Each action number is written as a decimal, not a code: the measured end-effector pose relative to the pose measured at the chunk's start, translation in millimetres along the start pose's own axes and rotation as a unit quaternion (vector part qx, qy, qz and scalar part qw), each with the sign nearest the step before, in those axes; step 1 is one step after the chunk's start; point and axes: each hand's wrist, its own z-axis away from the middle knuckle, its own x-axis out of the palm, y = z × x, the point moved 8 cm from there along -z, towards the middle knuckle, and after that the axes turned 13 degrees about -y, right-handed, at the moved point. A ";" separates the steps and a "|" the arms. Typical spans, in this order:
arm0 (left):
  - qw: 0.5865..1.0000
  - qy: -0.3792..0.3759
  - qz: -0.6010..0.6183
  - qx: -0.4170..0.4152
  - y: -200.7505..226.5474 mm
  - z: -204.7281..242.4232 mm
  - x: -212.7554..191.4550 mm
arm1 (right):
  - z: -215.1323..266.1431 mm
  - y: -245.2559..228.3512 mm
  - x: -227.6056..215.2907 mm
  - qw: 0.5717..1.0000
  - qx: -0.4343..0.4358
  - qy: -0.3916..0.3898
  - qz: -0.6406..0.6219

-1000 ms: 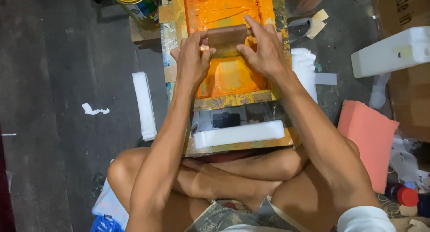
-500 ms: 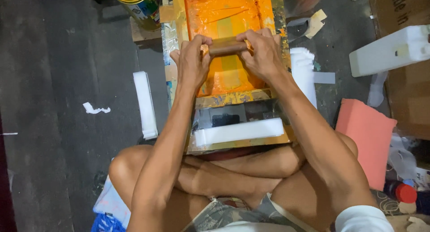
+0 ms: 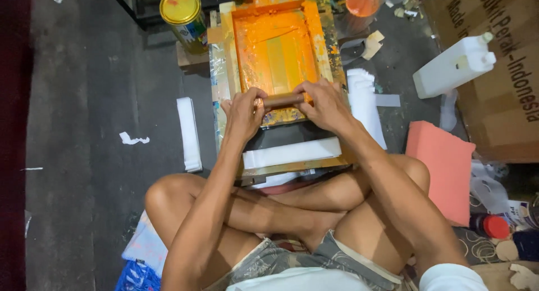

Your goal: The person sits cross-legged on the floor and uses a squeegee to spread orange ink across a screen printing frame. They then place a white strip of material onto the frame and press it down to transfer the ink. This process is repeated multiple times.

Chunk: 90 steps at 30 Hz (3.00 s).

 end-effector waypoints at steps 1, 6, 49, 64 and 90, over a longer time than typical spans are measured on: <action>1.000 0.004 -0.002 0.003 0.6 2.3 -0.1 | 4.1 -3.0 -2.2 1.000 -0.003 0.004 0.002; 1.000 -0.006 -0.006 -0.007 6.8 3.2 -2.2 | 12.9 -10.5 -7.6 1.000 0.016 -0.013 0.002; 0.994 0.095 0.016 0.059 -5.0 -107.9 -40.5 | -112.3 47.1 -18.4 0.994 -0.009 0.093 0.056; 0.997 0.058 0.012 0.047 -6.7 -55.7 -20.7 | -55.7 27.4 -12.0 0.994 -0.024 0.085 0.058; 0.999 0.044 -0.027 0.020 2.9 16.4 4.1 | 17.0 -22.2 -5.0 0.996 -0.052 0.051 0.047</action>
